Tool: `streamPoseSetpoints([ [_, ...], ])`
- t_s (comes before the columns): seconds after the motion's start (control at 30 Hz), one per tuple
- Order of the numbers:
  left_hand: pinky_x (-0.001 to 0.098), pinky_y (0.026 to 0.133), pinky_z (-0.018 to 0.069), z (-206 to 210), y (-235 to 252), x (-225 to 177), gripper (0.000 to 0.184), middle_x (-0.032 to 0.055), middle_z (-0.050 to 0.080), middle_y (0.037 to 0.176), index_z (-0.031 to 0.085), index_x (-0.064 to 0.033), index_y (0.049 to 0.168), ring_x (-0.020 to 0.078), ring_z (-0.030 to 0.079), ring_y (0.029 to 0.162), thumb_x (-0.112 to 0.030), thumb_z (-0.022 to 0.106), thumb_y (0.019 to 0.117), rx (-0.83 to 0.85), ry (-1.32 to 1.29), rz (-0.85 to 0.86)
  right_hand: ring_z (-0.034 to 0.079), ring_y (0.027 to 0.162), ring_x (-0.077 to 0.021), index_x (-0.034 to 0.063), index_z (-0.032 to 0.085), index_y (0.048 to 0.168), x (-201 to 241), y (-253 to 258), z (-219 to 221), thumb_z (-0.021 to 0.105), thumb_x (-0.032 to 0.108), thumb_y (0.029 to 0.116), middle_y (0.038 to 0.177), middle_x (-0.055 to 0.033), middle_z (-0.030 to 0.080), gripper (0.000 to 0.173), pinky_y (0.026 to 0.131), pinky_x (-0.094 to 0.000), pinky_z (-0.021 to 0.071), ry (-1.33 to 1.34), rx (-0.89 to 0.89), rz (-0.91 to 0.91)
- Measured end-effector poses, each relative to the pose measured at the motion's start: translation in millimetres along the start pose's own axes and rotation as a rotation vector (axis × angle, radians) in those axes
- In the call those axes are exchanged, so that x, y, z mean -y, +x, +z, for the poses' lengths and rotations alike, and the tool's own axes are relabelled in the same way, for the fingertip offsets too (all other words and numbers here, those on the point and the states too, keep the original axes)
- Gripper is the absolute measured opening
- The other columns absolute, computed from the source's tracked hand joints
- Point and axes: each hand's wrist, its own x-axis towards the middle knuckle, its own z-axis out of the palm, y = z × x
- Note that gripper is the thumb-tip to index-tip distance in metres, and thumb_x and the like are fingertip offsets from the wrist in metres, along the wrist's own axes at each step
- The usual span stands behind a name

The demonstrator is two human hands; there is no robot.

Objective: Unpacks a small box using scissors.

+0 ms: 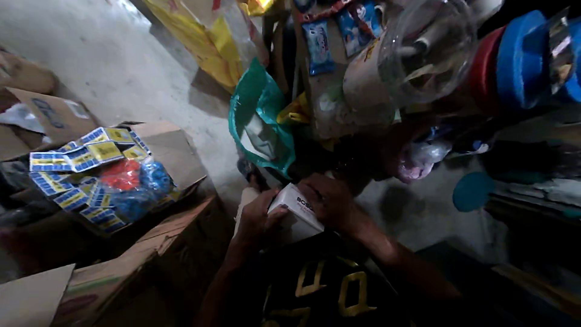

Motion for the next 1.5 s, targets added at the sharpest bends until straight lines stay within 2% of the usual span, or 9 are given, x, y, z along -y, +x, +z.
streamPoseSetpoints([
  [0.3,0.0239,0.082,0.0572,-5,14,3,0.076,0.0138,0.073,0.096,0.066,0.0052,0.118,0.0055,0.069,0.088,-0.06,0.028,0.1068,0.185,-0.087,0.152,0.064,0.072,-0.0048,0.0014,0.071,0.103,14,-25,-11,0.053,0.016,0.1071,0.083,-0.0035,0.069,0.023,0.069,-0.024,0.0553,0.411,0.051,0.585],
  [0.5,0.019,0.078,0.0558,16,28,-11,0.074,0.0004,0.07,0.092,0.066,-0.0023,0.117,-0.0038,0.065,0.086,-0.064,0.027,0.1044,0.211,-0.24,0.132,0.056,0.058,0.0003,0.0039,0.068,0.101,8,-60,-22,0.056,0.013,0.1048,0.075,0.0032,0.063,0.015,0.054,-0.0162,0.0509,0.551,-0.264,0.569],
  [0.57,0.0127,0.075,0.0539,27,22,-23,0.066,-0.0139,0.068,0.086,0.068,-0.0075,0.109,-0.0134,0.061,0.083,-0.063,0.032,0.1041,0.225,-0.34,-0.051,0.064,0.073,-0.001,0.004,0.068,0.101,1,-80,-17,0.06,0.009,0.1007,0.09,0.0024,0.069,0.01,0.065,-0.0179,0.0563,0.613,-0.408,0.434],
  [0.67,0.014,0.075,0.0544,49,20,-26,0.062,-0.0133,0.065,0.085,0.065,-0.0015,0.107,-0.0115,0.062,0.082,-0.056,0.035,0.1065,0.301,-0.403,-0.207,0.071,0.108,-0.0206,0.0032,0.065,0.117,-19,-98,-14,0.058,0.016,0.1029,0.125,-0.012,0.07,0.02,0.09,-0.0358,0.062,0.795,-0.477,0.175],
  [0.8,0.014,0.073,0.0544,86,14,-29,0.054,-0.0154,0.062,0.081,0.059,-0.0053,0.107,-0.0102,0.062,0.079,-0.053,0.032,0.1079,0.278,-0.452,-0.377,0.069,0.112,-0.0142,0.0014,0.059,0.137,-37,-126,-17,0.068,0.029,0.0977,0.133,-0.0069,0.067,0.049,0.092,-0.0311,0.0608,0.765,-0.439,0.159],
  [1.03,0.0209,0.085,0.0565,184,-23,-24,0.065,-0.011,0.067,0.099,0.057,-0.0075,0.121,-0.006,0.064,0.094,-0.06,0.022,0.1063,0.296,-0.436,-0.544,0.069,0.083,-0.0024,0.0029,0.067,0.108,-95,-205,-22,0.076,-0.001,0.0848,0.098,0.0029,0.073,0.025,0.075,-0.0212,0.061,0.853,-0.58,0.32],
  [1.23,0.0222,0.071,0.0564,248,-32,-45,0.064,-0.0068,0.062,0.085,0.058,-0.0039,0.114,-0.0039,0.062,0.078,-0.056,0.021,0.1077,0.349,-0.205,-0.535,0.063,0.077,0.0028,0.0054,0.067,0.098,-147,-257,-40,0.078,0.008,0.0876,0.09,0.007,0.068,0.016,0.07,-0.0161,0.0573,0.723,-0.741,0.321],
  [1.4,0.0201,0.086,0.0541,278,-34,-64,0.061,-0.0054,0.065,0.095,0.058,-0.0007,0.118,-0.0068,0.062,0.091,-0.049,0.022,0.1103,0.323,-0.1,-0.439,0.06,0.072,0.0049,-0.0012,0.065,0.094,-163,-279,-58,0.074,0.003,0.0897,0.085,0.0025,0.066,0.011,0.066,-0.0114,0.0533,0.539,-0.869,0.349],
  [1.5,0.0137,0.068,0.053,279,-30,-81,0.05,-0.0134,0.062,0.085,0.058,-0.0095,0.119,-0.0101,0.059,0.074,-0.054,0.039,0.106,0.414,-0.079,-0.451,0.061,0.073,0.0026,-0.0054,0.065,0.095,-173,-286,-62,0.072,0.003,0.0927,0.086,-0.0031,0.066,0.011,0.067,-0.0118,0.0538,0.493,-0.892,0.326],
])
